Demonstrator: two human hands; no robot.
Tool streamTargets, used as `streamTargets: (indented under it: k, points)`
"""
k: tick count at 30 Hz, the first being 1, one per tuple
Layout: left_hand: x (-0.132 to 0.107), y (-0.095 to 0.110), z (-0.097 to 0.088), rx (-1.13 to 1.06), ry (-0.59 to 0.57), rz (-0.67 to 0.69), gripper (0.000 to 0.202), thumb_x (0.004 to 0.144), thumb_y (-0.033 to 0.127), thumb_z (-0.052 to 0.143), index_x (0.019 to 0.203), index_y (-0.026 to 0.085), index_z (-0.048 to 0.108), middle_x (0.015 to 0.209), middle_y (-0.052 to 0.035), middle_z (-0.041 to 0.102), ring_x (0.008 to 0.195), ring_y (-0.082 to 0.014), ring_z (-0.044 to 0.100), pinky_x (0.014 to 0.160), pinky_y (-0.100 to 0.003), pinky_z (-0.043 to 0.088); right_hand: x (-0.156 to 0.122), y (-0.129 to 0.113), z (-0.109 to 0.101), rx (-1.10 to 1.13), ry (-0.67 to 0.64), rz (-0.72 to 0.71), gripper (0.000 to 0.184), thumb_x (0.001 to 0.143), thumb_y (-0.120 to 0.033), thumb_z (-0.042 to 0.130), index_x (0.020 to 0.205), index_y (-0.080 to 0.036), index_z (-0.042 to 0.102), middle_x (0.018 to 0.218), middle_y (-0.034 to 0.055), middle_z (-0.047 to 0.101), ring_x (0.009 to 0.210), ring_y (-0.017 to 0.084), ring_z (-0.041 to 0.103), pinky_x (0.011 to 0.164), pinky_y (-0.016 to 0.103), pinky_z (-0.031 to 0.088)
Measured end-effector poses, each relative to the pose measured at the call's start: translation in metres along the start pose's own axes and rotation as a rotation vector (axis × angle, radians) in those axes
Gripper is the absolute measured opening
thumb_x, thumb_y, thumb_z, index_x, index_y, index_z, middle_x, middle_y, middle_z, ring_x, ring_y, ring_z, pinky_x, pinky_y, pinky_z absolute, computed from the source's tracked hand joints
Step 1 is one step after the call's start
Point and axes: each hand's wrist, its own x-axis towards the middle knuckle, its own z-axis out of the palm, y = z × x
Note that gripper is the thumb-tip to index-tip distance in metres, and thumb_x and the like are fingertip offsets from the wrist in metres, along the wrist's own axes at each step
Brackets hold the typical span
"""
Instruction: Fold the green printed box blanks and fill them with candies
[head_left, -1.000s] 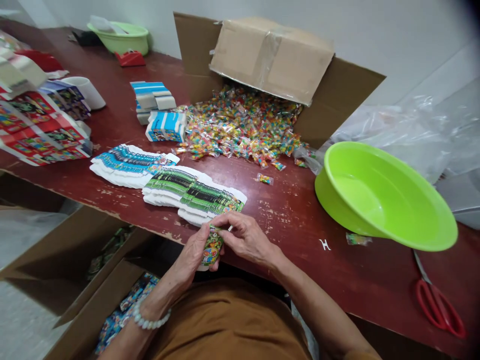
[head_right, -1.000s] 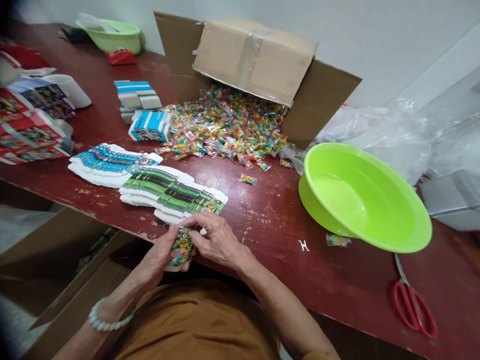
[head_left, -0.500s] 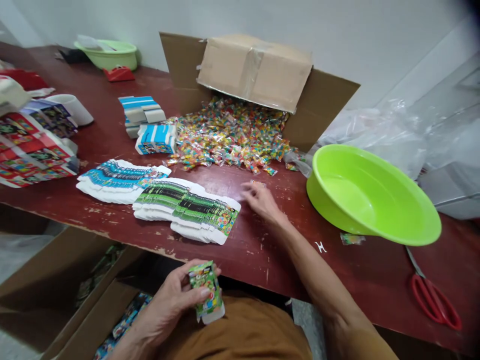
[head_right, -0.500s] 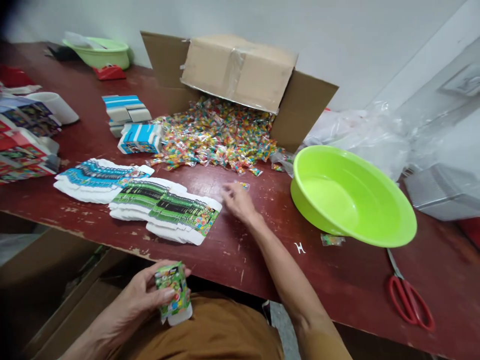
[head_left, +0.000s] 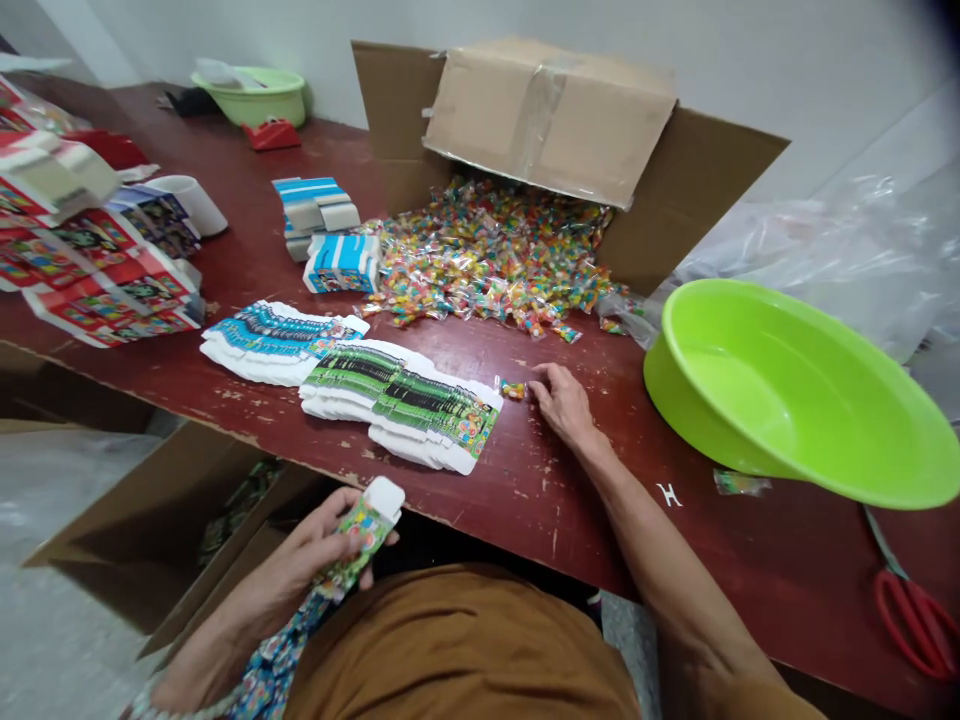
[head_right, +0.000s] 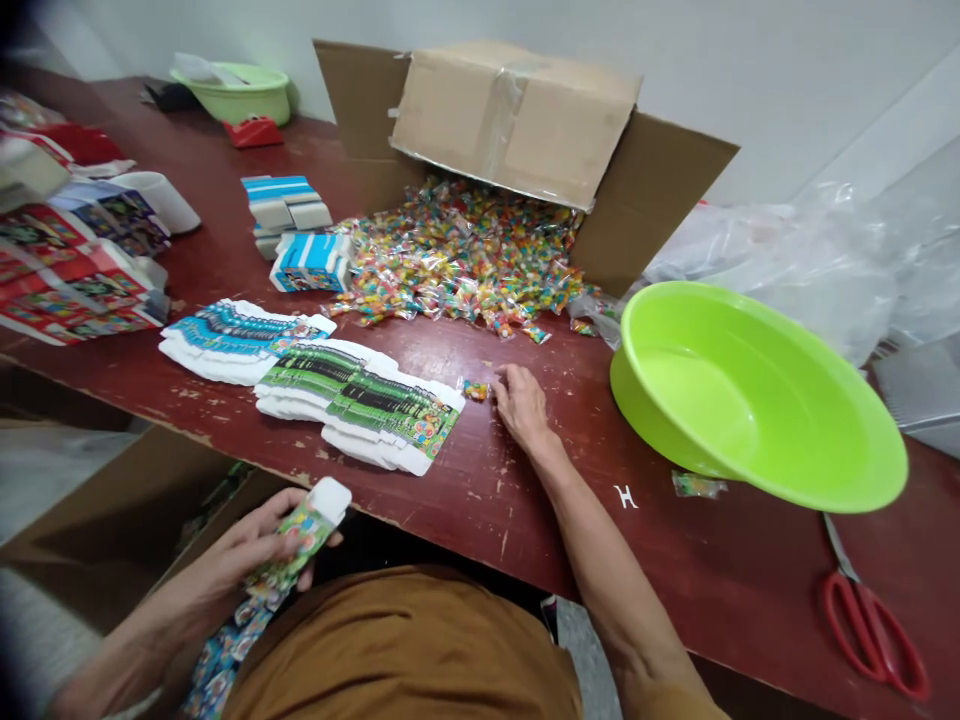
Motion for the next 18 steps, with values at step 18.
streamTargets:
  k: [18]
  points:
    - [0.036,0.024,0.069,-0.152,0.122,0.186,0.051,0.071,0.029,0.073,0.116,0.019,0.051,0.084,-0.0016,0.07,0.054,-0.0113,0.062,0.054,-0.022,0.047,-0.022,-0.034,-0.014,0.044,-0.069,0.057,0.022,0.097,-0.033,0.041,0.083,-0.021,0.054,0.077,0.0046,0.06,0.073,0.021,0.056,0.07,0.033,0.043]
